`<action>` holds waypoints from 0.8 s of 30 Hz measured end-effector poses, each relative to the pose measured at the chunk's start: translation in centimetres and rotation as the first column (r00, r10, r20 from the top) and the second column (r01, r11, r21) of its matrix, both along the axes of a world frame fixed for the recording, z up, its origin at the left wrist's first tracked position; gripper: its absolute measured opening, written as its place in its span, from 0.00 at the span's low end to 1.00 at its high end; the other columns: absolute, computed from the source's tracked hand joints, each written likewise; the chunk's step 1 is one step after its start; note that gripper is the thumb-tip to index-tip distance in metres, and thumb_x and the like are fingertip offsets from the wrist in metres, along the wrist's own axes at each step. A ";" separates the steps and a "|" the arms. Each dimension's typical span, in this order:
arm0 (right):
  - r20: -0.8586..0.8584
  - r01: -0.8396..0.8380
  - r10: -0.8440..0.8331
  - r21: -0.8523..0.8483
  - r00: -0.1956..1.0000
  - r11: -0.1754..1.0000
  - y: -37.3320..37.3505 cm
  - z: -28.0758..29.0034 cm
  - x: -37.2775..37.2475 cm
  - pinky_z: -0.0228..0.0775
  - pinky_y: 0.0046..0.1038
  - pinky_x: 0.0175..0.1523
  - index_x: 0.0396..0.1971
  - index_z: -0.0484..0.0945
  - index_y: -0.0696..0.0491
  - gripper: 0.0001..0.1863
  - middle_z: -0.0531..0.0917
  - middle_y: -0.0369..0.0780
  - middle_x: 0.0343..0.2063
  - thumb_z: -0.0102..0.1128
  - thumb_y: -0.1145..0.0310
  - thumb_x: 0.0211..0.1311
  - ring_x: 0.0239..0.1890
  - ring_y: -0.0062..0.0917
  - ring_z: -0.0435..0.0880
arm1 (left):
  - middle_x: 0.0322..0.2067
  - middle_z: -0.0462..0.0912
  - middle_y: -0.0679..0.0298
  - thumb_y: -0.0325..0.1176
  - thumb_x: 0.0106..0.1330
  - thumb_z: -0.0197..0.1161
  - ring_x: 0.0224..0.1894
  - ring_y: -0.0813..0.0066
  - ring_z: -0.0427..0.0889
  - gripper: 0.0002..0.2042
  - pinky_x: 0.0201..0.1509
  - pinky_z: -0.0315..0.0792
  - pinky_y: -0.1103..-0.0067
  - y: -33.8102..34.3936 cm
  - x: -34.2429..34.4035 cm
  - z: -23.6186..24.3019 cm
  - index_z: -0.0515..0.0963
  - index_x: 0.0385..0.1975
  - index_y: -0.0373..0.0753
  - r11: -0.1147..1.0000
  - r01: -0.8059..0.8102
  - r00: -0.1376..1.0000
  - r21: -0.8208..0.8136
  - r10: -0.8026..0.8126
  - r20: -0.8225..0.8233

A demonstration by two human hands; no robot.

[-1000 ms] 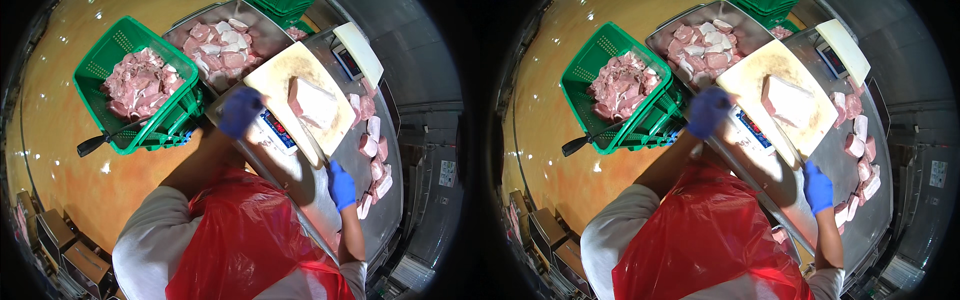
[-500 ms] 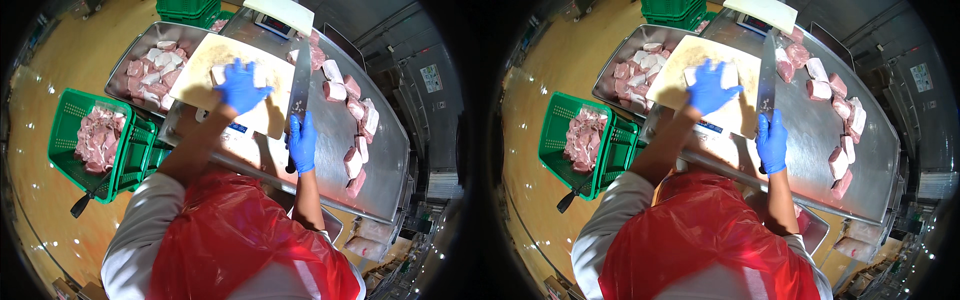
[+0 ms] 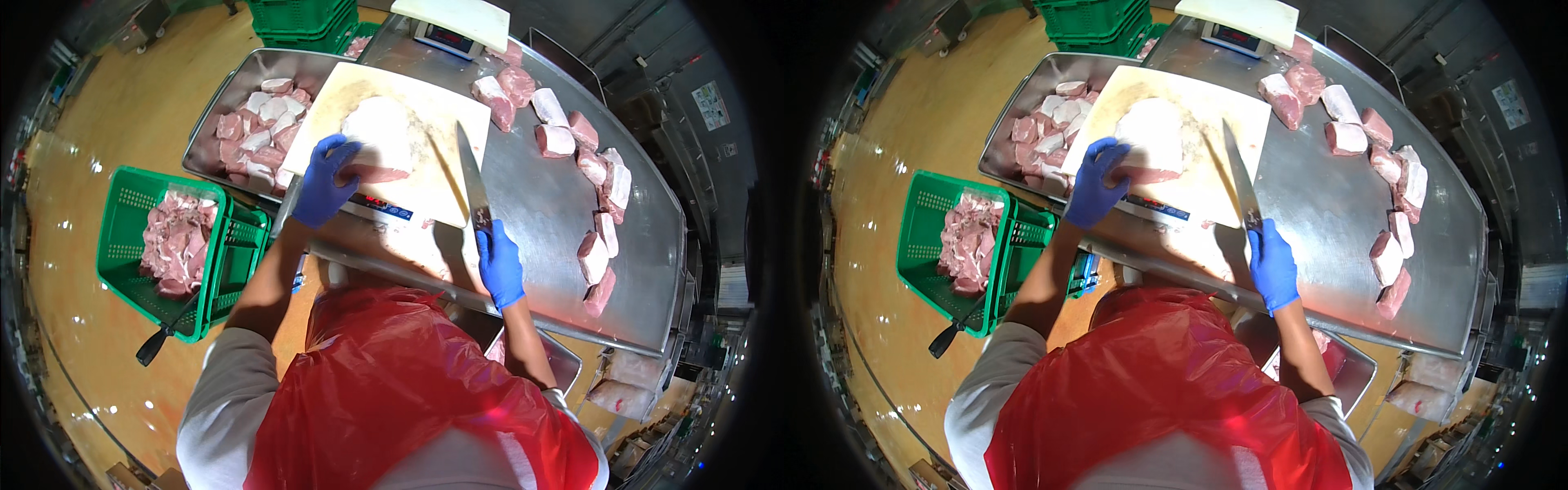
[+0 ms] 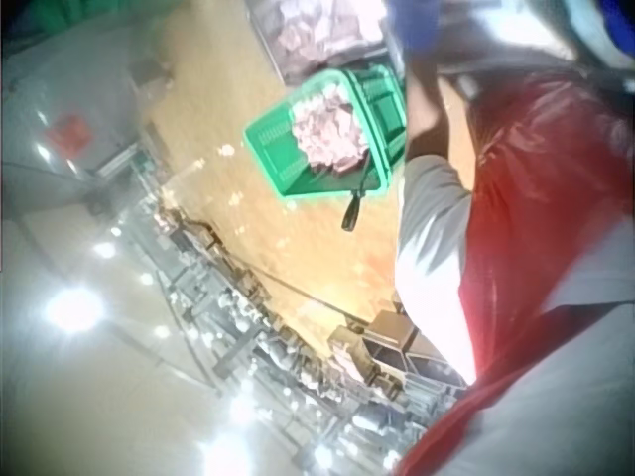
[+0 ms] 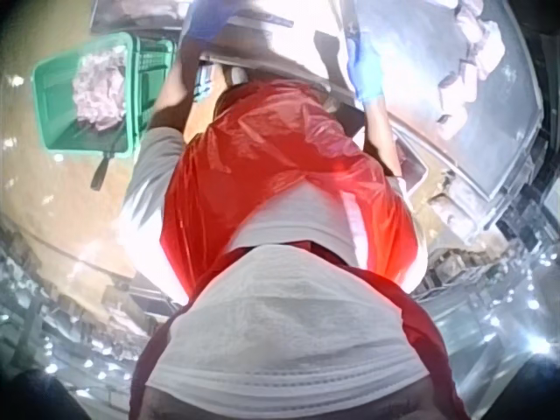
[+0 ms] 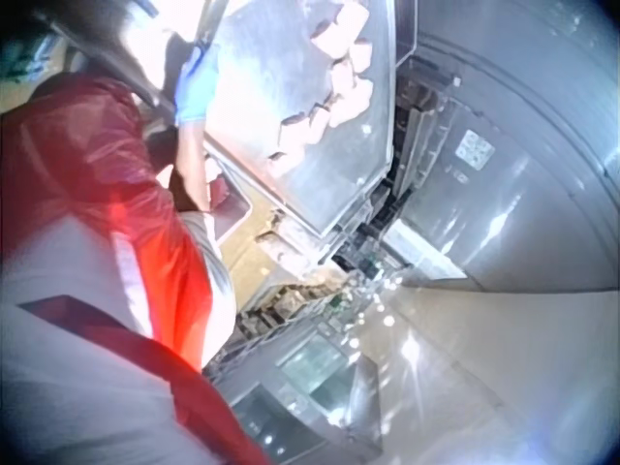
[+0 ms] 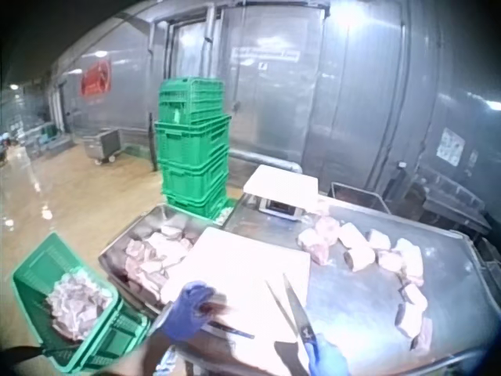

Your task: The person cuts large pieces of raw meat into smaller portions using a knife on a cutting board. The cut pieces are placed into a green basket and a metal tray.

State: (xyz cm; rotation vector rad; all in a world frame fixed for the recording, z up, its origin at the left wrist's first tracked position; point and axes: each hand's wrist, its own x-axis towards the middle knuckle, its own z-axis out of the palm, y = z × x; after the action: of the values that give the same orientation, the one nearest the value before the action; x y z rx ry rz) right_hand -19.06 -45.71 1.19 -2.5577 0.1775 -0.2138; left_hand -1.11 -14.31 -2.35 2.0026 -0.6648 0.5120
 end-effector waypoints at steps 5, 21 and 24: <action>0.030 -0.247 0.249 -0.062 0.968 0.967 7.3 0.9 5.9 0.74 0.52 0.40 0.48 0.69 0.56 0.11 0.81 0.56 0.38 0.53 0.66 0.73 0.38 0.55 0.82 | 0.35 0.84 0.56 0.26 0.56 0.70 0.34 0.61 0.85 0.08 0.41 0.80 0.70 -0.7 -1.6 -0.8 0.83 0.36 0.36 0.973 -0.166 0.977 -0.161 0.141 -0.160; -0.459 -0.479 0.279 -0.408 0.844 0.777 7.7 3.9 5.6 0.78 0.52 0.34 0.53 0.66 0.53 0.15 0.81 0.58 0.38 0.48 0.76 0.66 0.32 0.57 0.85 | 0.31 0.83 0.60 0.26 0.54 0.71 0.33 0.62 0.84 0.07 0.38 0.78 0.71 1.2 -3.0 -4.7 0.80 0.30 0.40 0.909 -0.307 0.952 -0.282 0.296 -0.085; -0.550 -0.545 0.234 -0.512 0.802 0.664 4.5 9.0 3.0 0.78 0.49 0.31 0.51 0.66 0.52 0.15 0.81 0.56 0.36 0.50 0.75 0.66 0.30 0.54 0.85 | 0.29 0.82 0.61 0.25 0.53 0.71 0.30 0.68 0.83 0.07 0.37 0.77 0.75 2.5 -4.1 -5.1 0.79 0.28 0.40 0.854 -0.414 0.888 -0.317 0.300 -0.349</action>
State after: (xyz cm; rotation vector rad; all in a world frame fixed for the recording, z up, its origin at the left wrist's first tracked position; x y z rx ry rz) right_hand -16.05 -41.18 10.22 -3.2212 -0.3843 0.6060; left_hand -5.20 -11.80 -7.45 1.7745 0.0083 0.5105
